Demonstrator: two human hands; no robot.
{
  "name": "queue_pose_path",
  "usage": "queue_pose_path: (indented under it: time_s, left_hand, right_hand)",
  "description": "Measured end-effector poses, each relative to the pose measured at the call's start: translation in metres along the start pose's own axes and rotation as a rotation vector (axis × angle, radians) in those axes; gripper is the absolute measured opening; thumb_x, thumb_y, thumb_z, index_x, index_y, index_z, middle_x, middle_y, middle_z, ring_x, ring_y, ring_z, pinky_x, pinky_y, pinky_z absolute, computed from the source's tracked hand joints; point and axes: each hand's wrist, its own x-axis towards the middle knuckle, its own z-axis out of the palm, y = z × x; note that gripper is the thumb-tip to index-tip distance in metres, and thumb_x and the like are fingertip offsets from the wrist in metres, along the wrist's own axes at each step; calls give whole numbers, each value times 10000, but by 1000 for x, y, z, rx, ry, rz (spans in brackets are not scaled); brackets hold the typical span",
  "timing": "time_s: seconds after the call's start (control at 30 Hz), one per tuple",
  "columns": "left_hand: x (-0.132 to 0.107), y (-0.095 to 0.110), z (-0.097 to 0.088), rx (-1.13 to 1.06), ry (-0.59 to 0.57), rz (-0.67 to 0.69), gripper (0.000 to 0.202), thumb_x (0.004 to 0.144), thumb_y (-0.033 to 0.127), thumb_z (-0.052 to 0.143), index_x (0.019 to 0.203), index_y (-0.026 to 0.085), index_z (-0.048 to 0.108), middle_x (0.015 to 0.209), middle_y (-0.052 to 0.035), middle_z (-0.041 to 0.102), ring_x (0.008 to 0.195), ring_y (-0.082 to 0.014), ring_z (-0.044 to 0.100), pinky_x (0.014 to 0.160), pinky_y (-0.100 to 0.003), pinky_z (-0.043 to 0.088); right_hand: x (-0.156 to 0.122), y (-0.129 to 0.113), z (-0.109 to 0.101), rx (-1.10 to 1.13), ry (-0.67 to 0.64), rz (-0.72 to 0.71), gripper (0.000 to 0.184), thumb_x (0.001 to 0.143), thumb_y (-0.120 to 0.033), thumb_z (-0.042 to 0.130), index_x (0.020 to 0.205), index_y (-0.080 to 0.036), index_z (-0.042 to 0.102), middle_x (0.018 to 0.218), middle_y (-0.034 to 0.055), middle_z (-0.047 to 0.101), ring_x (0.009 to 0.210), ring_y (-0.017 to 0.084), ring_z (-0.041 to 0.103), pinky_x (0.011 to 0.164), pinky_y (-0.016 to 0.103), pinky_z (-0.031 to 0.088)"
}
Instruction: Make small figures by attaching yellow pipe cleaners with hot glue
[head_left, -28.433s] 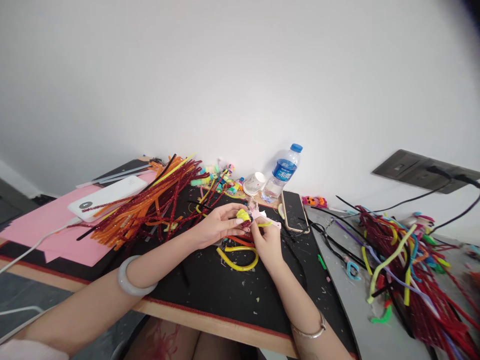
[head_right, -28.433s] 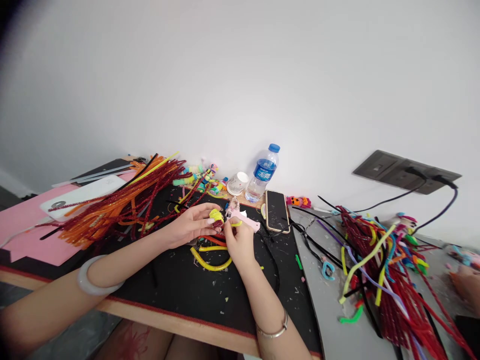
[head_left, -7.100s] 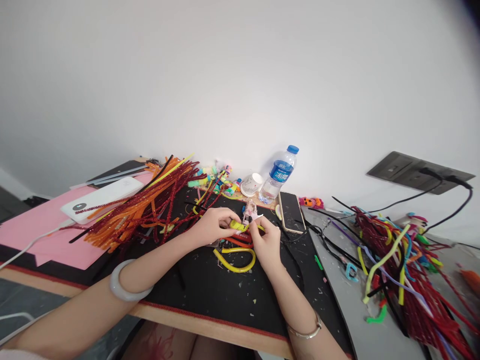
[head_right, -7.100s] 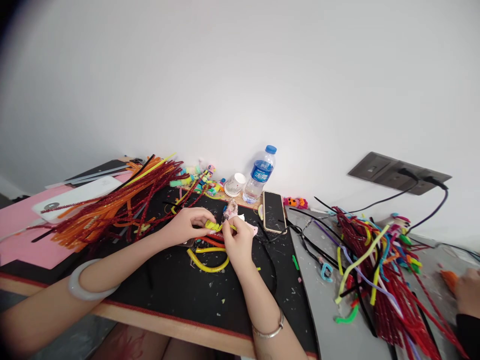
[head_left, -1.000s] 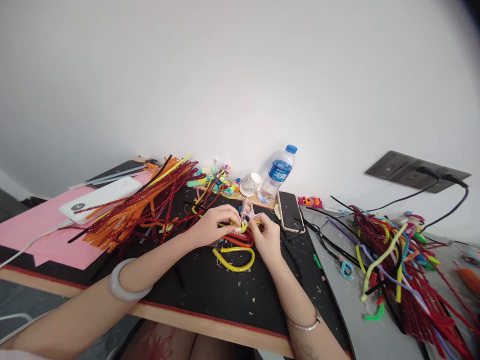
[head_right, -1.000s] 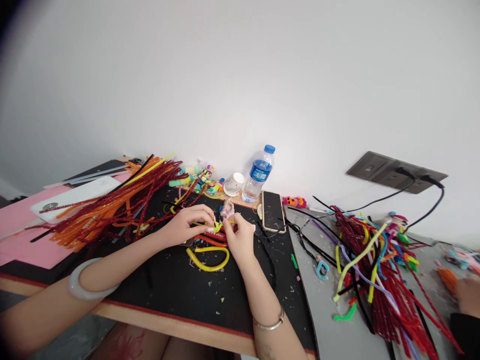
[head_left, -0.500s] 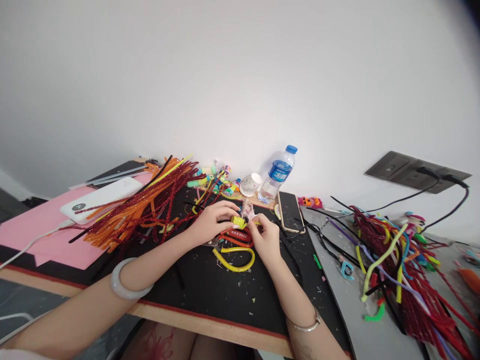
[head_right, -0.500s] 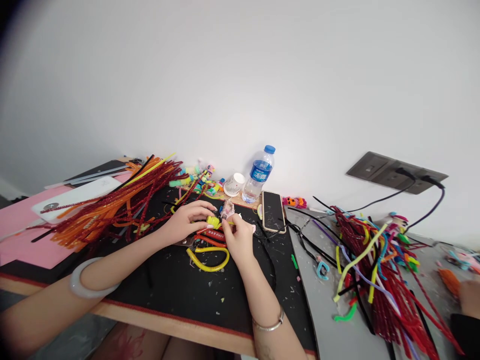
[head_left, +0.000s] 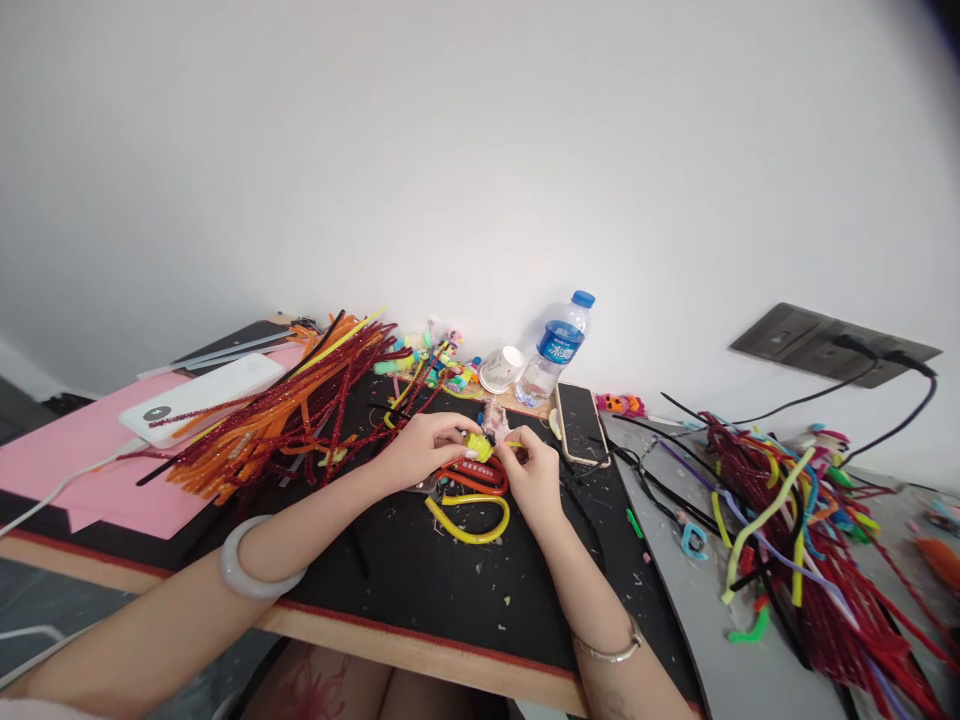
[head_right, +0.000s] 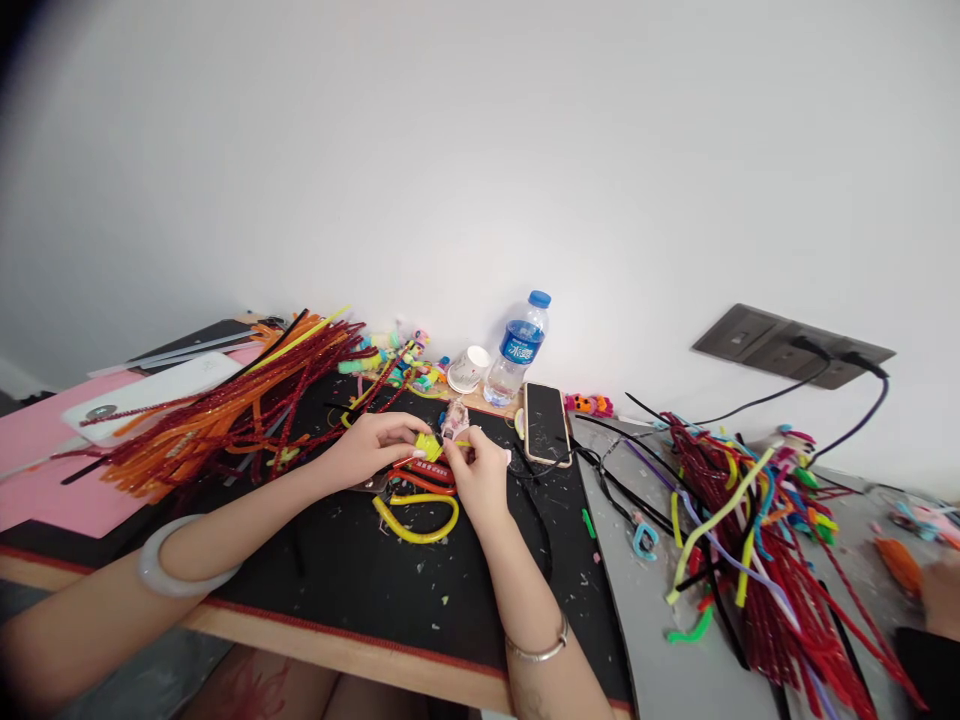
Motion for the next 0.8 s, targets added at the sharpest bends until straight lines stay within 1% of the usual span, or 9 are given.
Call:
queue_pose_path:
  time_s: [0.2,0.3,0.37,0.43,0.5,0.6,0.7,0.8]
  left_hand:
    - [0,-1,1,-105,-31,24,208,709,227,595,905,159,608,944,-53,624,827,-162,609,795,-309,488]
    - [0,0,1,-153,-57,21,199,712,203,588,907,161,596,947,-46,613,832,-154,602,799,-306,482]
    - [0,1,1,-180,-92,9,214,723,186,573,936,164,586,930,-42,611,832,-149,601,798,-300,477]
    - [0,2,2,-202,-119,1,223,733,179,562,954,163,580,930,-42,602,834,-146,600,801,-299,473]
    - [0,2,3,-224,-127,13,198,738,184,563,933,158,581,960,-46,580,854,-146,596,821,-300,464]
    - [0,2,4,-243,-130,33,165,747,205,569,902,149,573,984,-48,549,877,-144,585,837,-299,454]
    - [-1,1,4,-217,-131,32,189,751,229,582,917,143,558,972,-55,545,867,-142,576,822,-300,456]
    - [-2,0,4,-216,-121,41,206,728,248,619,889,141,550,952,-54,541,863,-141,565,807,-300,461]
  right_hand:
    - [0,3,1,90,-21,47,196,769,-314,561,662,-178,471,531,-65,416,476,75,362,466,190,298]
    - [0,6,2,131,-45,68,192,779,-331,550,688,-180,473,540,-60,438,475,78,378,461,191,302]
    - [-1,7,3,143,-64,69,194,810,-340,511,703,-181,476,554,-51,465,488,84,403,478,195,317]
    - [-1,6,3,143,-79,64,208,842,-341,463,711,-181,479,579,-38,495,513,92,433,503,201,335]
    - [-1,5,2,131,-79,57,222,857,-339,437,710,-179,480,595,-29,512,529,97,449,518,205,345]
    - [-1,4,1,111,-68,50,224,858,-337,435,708,-178,482,592,-28,514,526,99,452,521,207,346]
    - [-2,3,2,89,-58,36,218,855,-331,439,704,-180,485,577,-32,504,518,100,446,517,209,340]
    - [-2,2,2,59,-48,8,211,850,-316,449,692,-181,488,569,-37,489,514,98,433,514,210,331]
